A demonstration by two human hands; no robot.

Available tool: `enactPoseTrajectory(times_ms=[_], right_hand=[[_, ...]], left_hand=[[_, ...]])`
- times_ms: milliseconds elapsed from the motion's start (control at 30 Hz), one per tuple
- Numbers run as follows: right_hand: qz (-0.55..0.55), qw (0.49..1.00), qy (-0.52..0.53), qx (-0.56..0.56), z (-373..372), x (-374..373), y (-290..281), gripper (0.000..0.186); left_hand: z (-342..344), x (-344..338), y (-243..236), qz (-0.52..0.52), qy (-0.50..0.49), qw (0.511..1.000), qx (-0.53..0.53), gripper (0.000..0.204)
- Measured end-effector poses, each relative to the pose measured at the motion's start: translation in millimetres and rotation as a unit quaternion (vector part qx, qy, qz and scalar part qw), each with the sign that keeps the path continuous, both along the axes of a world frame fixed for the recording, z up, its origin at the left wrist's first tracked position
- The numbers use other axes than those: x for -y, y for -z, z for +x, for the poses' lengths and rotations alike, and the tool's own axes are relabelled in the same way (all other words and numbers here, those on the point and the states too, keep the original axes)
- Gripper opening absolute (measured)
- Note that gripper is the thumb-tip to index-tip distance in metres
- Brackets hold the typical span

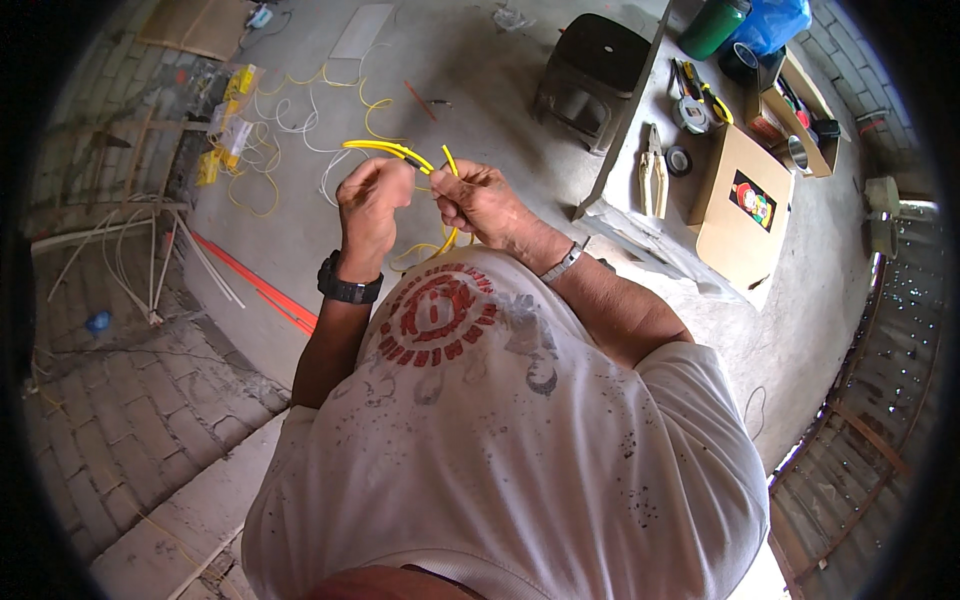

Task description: The person is stripping and preparing yellow electrical wires in a construction environment.

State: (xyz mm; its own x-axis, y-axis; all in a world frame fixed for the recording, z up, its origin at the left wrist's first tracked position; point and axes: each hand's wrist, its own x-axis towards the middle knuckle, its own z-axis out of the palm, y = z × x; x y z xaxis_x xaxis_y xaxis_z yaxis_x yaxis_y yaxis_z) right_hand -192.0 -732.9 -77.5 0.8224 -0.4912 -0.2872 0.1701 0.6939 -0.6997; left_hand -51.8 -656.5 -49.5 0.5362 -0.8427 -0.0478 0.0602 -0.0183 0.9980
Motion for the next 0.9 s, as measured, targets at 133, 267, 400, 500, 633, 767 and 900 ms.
enactPoseTrajectory(times_ms=[133, 267, 400, 500, 633, 767, 900], right_hand=[[0.01, 1.0, -0.003, 0.026, 0, 1, -1, 0.021], [0.101, 0.988, -0.052, 0.106, -1, 5, 5, 0.022], [0.084, 0.992, -0.062, 0.074, 2, 13, -3, 0.019], [-0.062, 0.998, 0.007, -0.015, 8, 18, -15, 0.016], [-0.074, 0.996, 0.02, 0.054, 13, 22, -10, 0.018], [0.083, 0.989, -0.058, 0.104, 9, 22, -18, 0.02], [0.19, 0.955, -0.092, 0.207, 10, 19, -14, 0.027]], left_hand=[[-2, 4, 9, -0.023, -0.016, 0.999, -0.029, 0.009], [-6, 10, 13, -0.046, -0.029, 0.998, 0.007, 0.008], [-2, 8, 16, -0.065, -0.045, 0.981, 0.176, 0.007], [-4, 7, 9, -0.078, -0.042, 0.967, 0.238, 0.005], [-5, 10, 2, -0.087, -0.041, 0.964, 0.249, 0.005], [-12, 15, -6, -0.125, -0.037, 0.983, 0.13, 0.006], [-14, 17, -16, -0.164, -0.002, 0.982, 0.088, 0.006]])
